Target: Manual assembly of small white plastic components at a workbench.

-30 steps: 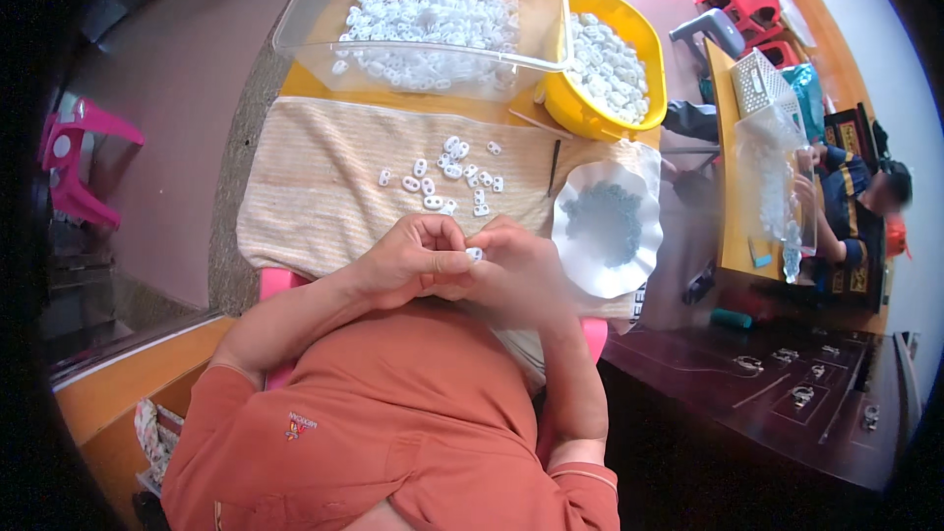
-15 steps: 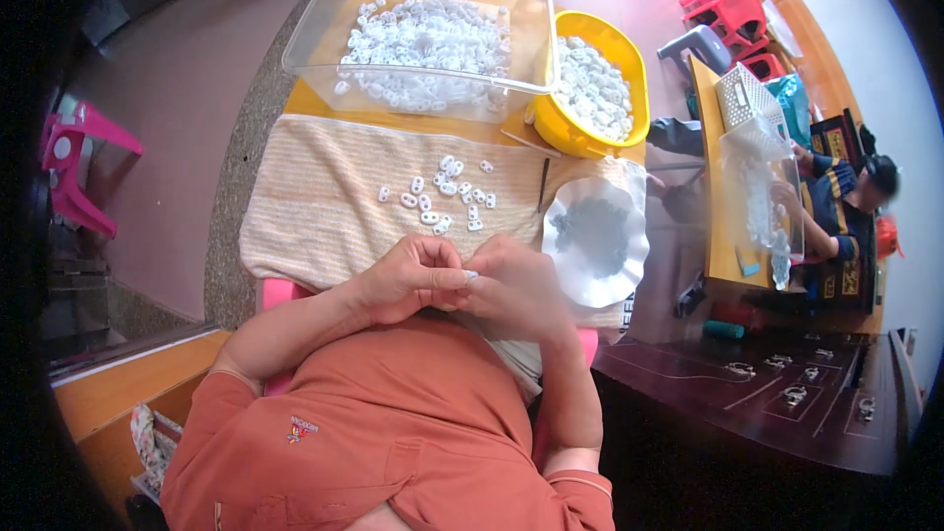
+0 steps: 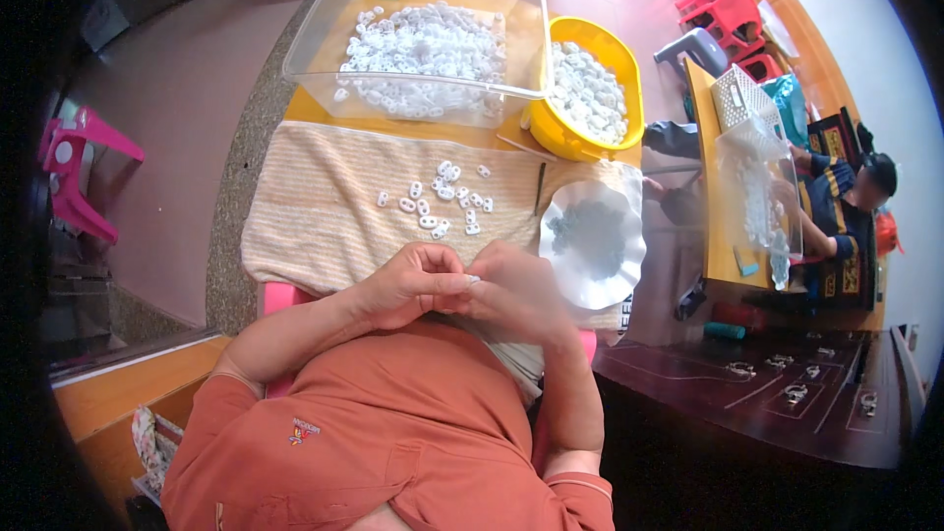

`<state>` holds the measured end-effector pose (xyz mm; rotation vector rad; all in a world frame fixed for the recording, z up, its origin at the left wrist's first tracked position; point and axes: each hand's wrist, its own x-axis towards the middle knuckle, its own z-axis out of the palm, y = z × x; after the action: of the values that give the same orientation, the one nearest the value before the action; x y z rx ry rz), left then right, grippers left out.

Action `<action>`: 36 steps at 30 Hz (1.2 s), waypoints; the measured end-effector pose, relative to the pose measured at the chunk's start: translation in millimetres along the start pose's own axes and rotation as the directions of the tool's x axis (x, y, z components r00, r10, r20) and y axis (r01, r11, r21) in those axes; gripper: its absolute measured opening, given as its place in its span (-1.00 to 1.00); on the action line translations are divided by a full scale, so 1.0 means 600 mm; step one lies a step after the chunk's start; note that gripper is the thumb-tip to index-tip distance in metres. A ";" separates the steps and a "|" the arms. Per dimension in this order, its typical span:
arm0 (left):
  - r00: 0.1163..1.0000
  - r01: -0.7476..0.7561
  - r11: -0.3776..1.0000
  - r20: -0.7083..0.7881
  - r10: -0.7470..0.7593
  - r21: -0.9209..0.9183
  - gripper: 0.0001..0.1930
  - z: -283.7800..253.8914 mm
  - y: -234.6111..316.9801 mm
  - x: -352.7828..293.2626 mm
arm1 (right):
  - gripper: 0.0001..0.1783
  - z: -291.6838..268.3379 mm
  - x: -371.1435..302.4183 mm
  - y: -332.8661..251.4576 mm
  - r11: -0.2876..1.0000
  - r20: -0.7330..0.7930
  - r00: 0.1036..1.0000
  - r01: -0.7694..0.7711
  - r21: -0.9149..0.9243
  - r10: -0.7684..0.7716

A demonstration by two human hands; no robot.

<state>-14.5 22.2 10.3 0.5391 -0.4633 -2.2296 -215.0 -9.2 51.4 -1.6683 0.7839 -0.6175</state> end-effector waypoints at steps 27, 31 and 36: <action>0.974 -0.159 0.938 -0.105 0.200 0.306 -0.90 0.003 0.010 0.007 | -0.77 -0.122 0.048 0.031 0.966 -0.609 0.780 -0.024 -0.257 -0.142; 0.901 -0.307 0.799 -0.114 0.419 0.517 -0.92 -0.005 0.014 0.010 | -0.79 -0.096 0.026 0.037 0.925 -0.577 0.807 -0.114 -0.363 -0.126; 0.761 -0.411 0.599 -0.103 0.640 0.687 -0.91 -0.007 0.033 0.010 | -0.79 -0.053 0.019 0.036 0.835 -0.429 0.879 -0.071 -0.545 -0.205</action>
<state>-3.7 4.4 14.9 0.9703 -1.0538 -1.3065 -235.2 -41.0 37.6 -2.1067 1.3609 -0.9376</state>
